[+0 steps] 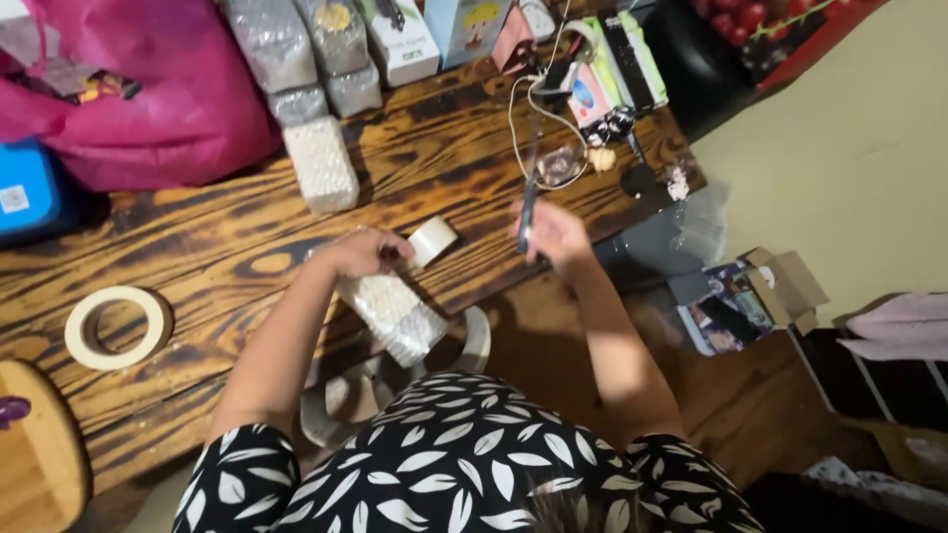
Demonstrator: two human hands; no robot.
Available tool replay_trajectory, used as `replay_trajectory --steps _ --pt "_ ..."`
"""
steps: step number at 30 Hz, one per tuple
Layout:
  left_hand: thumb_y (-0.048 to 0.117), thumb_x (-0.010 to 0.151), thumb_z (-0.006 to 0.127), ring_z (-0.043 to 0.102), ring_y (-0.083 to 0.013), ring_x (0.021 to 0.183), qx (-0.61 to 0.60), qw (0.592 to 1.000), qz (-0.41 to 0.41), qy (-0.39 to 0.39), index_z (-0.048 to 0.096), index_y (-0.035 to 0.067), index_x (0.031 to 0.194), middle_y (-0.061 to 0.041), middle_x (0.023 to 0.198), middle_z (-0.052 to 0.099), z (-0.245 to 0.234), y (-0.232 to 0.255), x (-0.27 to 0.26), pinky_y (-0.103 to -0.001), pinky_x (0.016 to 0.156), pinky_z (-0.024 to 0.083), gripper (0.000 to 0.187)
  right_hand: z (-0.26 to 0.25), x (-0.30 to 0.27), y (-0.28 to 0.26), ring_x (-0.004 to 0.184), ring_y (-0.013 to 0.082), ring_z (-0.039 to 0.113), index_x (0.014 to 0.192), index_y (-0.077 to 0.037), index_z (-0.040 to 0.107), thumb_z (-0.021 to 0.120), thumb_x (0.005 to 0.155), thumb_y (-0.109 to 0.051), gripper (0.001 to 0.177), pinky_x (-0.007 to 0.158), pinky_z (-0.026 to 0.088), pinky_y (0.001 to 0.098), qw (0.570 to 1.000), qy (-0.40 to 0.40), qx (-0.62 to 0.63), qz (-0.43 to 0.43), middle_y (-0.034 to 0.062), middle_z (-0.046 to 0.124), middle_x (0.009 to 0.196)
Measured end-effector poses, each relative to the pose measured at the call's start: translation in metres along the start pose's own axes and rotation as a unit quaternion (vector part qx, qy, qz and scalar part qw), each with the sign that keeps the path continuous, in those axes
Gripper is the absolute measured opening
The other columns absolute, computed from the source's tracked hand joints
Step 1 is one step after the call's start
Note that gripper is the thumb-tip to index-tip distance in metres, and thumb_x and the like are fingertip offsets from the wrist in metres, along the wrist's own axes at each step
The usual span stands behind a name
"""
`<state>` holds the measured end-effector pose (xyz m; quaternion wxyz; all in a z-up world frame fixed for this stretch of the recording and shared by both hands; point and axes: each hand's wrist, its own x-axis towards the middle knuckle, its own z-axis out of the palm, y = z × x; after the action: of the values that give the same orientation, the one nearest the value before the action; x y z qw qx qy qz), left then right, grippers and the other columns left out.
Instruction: The person wraps a small rectangular box in bubble wrap, secures it with tape, and places it on the table. They then cut a sheet of bubble wrap and wrap another box, securing it with tape.
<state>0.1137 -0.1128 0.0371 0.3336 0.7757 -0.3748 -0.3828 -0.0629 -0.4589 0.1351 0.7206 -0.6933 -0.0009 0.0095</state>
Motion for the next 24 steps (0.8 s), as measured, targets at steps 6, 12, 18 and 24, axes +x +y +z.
replay_trajectory --steps 6,12,18,24 --pt "0.013 0.069 0.090 0.069 -0.0201 0.105 0.002 1.000 -0.005 0.026 0.072 0.020 0.126 -0.003 0.114 0.076 0.001 0.022 -0.008 -0.033 0.094 0.053 0.060 0.041 -0.089 0.074 0.074 0.0077 0.064 0.125 0.000 0.062 0.065 0.096 -0.019 0.035 0.055 0.047 0.0195 0.951 -0.182 0.042 0.246 0.0093 0.073 0.096" --pt "0.013 0.068 0.090 0.069 -0.0208 0.105 -0.009 0.999 0.014 0.040 0.071 0.016 0.123 -0.003 0.118 0.074 -0.001 0.025 -0.012 -0.032 0.093 0.053 0.059 0.041 -0.126 0.144 0.059 0.0012 0.049 0.113 -0.003 0.067 0.064 0.101 -0.035 0.034 0.045 0.033 0.0145 0.931 -0.173 0.106 0.302 0.0017 0.066 0.086" --pt "0.010 0.068 0.090 0.069 -0.0200 0.103 -0.012 0.999 0.005 0.035 0.070 0.016 0.125 -0.004 0.115 0.075 0.001 0.025 -0.011 -0.032 0.092 0.053 0.060 0.059 -0.096 0.160 0.066 0.0037 0.055 0.113 -0.005 0.067 0.066 0.098 -0.032 0.031 0.050 0.033 0.0168 0.922 -0.146 0.177 0.313 0.0028 0.064 0.084" --pt "0.008 0.068 0.089 0.069 -0.0199 0.096 -0.014 0.999 -0.013 0.030 0.070 0.018 0.125 -0.005 0.107 0.075 -0.002 0.031 -0.012 -0.033 0.088 0.054 0.061 0.068 -0.061 0.152 0.058 0.0027 0.047 0.107 -0.003 0.066 0.065 0.100 -0.027 0.025 0.044 0.028 0.0166 0.930 -0.167 0.147 0.294 0.0024 0.061 0.080"
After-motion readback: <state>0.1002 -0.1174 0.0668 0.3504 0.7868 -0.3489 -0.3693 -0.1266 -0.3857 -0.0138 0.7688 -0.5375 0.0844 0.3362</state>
